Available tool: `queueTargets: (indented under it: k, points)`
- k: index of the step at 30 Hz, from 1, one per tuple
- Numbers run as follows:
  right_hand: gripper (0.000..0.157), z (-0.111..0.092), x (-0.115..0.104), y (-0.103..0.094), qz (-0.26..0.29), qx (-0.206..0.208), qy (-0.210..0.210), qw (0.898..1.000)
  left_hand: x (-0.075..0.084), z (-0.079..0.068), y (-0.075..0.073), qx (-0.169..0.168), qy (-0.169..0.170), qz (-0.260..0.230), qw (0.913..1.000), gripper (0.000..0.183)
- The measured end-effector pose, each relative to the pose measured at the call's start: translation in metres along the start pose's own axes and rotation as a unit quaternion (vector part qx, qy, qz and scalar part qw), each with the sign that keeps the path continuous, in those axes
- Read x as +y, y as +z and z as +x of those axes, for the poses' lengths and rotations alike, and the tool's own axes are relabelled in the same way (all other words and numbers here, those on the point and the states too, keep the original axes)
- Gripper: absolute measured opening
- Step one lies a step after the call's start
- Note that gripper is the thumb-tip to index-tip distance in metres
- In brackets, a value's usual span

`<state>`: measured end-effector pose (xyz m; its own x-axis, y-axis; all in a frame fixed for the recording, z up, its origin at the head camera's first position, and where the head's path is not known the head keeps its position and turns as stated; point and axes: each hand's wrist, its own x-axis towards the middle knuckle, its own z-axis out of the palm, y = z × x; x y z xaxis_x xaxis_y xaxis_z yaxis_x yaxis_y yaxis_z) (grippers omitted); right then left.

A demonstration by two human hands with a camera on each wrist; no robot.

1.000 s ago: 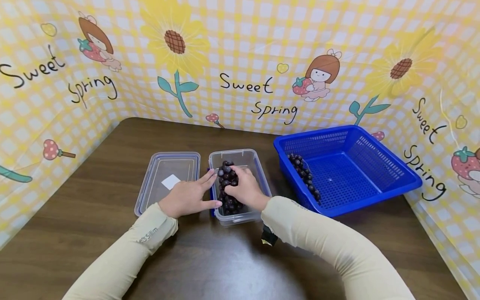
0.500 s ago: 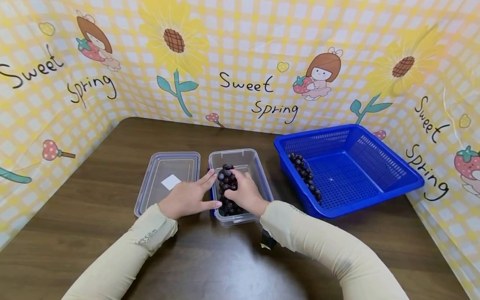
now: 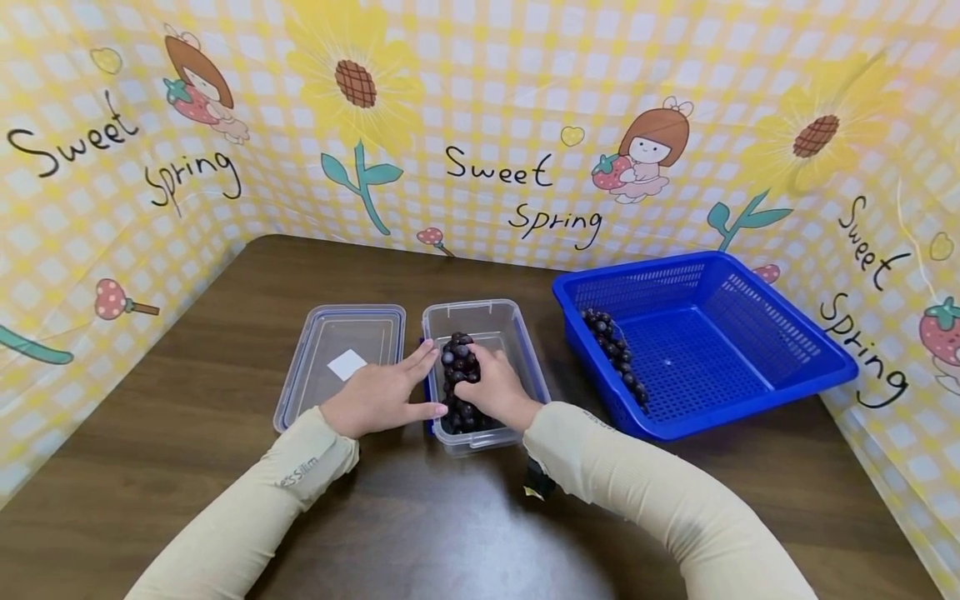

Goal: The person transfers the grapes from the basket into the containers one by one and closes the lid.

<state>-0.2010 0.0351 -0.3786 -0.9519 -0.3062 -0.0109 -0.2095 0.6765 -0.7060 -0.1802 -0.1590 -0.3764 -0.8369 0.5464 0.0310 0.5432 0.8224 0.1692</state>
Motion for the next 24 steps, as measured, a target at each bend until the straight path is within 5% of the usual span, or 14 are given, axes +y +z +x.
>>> queueTargets:
  k: [17,24]
  points:
    - [0.065,0.012,0.001,0.001,-0.038,-0.064,0.001,0.997,0.0,0.001,0.0,-0.002,0.0,0.001,1.0,0.081]
    - [0.066,0.018,-0.003,0.0,-0.081,-0.122,0.014,0.989,0.0,0.001,0.0,-0.004,-0.001,0.004,1.0,0.082]
